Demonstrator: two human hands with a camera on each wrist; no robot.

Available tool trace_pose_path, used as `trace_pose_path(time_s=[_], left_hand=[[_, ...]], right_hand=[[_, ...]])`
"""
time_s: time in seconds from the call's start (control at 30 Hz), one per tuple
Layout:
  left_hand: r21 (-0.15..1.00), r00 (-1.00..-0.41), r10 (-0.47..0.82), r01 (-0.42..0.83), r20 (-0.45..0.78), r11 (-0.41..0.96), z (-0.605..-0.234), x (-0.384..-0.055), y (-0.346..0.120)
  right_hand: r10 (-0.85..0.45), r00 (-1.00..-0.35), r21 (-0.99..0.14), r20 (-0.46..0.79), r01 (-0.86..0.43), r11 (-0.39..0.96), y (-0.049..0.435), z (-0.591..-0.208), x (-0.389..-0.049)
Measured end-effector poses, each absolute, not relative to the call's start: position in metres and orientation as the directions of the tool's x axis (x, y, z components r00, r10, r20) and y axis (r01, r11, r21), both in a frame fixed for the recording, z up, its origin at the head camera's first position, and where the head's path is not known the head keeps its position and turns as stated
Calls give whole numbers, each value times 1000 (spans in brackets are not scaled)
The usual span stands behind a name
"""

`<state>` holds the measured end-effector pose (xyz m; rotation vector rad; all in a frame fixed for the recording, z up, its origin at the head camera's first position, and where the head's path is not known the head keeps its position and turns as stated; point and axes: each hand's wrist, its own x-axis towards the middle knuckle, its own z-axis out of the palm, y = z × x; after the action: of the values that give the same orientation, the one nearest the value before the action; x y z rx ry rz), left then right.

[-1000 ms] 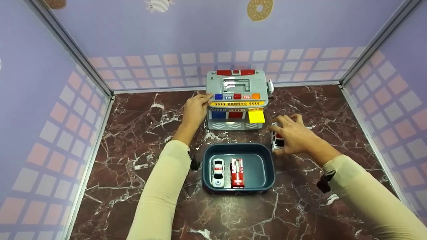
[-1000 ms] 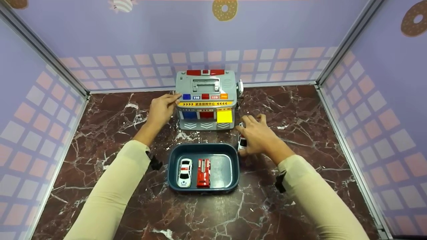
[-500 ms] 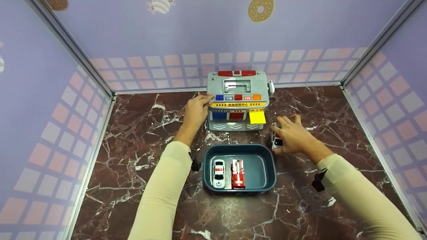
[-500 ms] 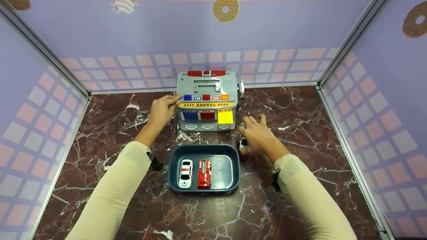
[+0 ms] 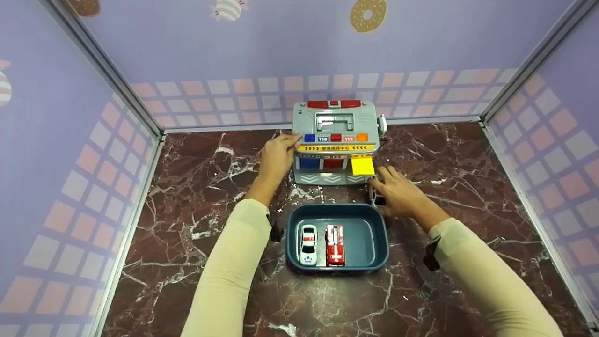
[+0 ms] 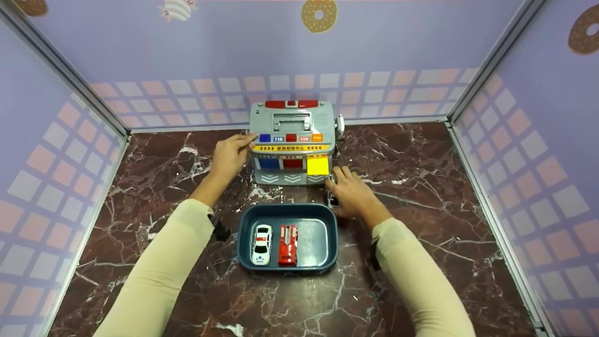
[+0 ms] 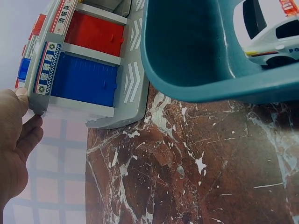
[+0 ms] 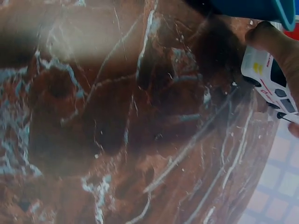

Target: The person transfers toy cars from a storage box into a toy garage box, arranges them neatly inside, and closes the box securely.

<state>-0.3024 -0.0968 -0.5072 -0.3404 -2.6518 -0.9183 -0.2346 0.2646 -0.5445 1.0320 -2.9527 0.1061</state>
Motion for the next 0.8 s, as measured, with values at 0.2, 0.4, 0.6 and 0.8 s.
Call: trace_pose_path(time_s=[0.2, 0.4, 0.6, 0.8], left_hand=[[573, -935, 109, 295, 336, 765, -505, -302, -95], [582, -933, 100, 296, 345, 757, -504, -301, -94], [551, -912, 116, 335, 394, 764, -507, -302, -96], [537, -904, 123, 348, 410, 768, -509, -302, -97]], right_hand=[[-640, -763, -130, 89, -646, 752, 263, -555, -238], [-619, -781, -165, 85, -624, 764, 261, -560, -237], [-621, -769, -186, 148, -639, 746, 255, -564, -236], [-610, -772, -229, 180, -636, 737, 253, -572, -234]])
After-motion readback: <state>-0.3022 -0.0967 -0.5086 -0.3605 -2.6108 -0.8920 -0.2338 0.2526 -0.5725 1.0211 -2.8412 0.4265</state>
